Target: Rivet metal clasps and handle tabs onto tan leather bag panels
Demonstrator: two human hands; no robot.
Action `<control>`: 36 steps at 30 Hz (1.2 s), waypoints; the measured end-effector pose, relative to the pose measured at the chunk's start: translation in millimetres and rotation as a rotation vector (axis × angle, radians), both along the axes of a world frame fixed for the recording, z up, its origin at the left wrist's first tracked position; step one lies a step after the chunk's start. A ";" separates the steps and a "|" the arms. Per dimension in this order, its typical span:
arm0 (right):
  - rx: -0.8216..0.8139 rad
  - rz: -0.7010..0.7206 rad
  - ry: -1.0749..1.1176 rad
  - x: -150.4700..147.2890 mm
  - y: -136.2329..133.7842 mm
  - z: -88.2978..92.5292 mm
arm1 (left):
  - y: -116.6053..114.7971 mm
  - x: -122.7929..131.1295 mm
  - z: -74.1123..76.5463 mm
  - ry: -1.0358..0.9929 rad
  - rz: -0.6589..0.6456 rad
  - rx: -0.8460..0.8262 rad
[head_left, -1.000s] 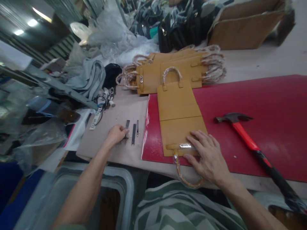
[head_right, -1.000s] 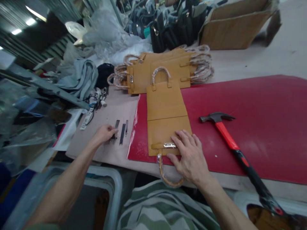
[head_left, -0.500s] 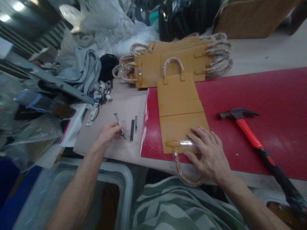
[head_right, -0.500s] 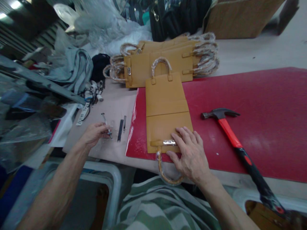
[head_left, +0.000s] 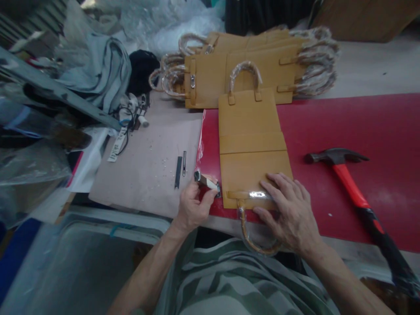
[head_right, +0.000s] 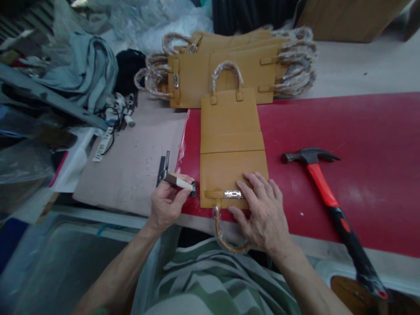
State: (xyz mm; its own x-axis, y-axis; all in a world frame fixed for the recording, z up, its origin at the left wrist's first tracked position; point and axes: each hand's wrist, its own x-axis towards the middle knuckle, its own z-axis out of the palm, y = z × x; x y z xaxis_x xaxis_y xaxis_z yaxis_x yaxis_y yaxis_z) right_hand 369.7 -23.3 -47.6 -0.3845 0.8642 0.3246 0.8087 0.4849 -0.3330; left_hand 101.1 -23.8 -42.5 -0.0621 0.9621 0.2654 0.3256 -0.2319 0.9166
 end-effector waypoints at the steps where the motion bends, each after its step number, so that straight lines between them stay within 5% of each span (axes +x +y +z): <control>1: -0.005 -0.002 0.002 -0.2 0.0 0.3 | 0.2 -2.8 0.7 0.036 -0.016 0.013; 10: -0.025 -0.013 -0.014 0.5 -0.6 -0.3 | 1.6 -8.2 1.0 0.041 -0.117 0.119; 25: -0.033 -0.012 0.009 1.3 -1.3 -2.4 | -3.0 15.1 3.7 -0.164 -0.065 0.055; 29: -0.012 -0.004 0.003 0.9 -1.8 -2.7 | -1.9 25.4 -2.8 -0.104 -0.148 0.106; 36: -0.022 -0.006 0.012 1.0 -1.6 -2.6 | -0.1 26.1 -12.1 -0.140 -0.115 0.083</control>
State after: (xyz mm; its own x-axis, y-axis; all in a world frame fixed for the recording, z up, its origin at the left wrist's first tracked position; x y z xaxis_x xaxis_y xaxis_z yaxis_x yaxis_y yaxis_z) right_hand 370.7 -24.8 -50.2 -0.3753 0.8734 0.3104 0.8076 0.4725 -0.3530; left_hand 127.2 -23.9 -54.5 0.0047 0.9400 0.3410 0.1635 -0.3372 0.9271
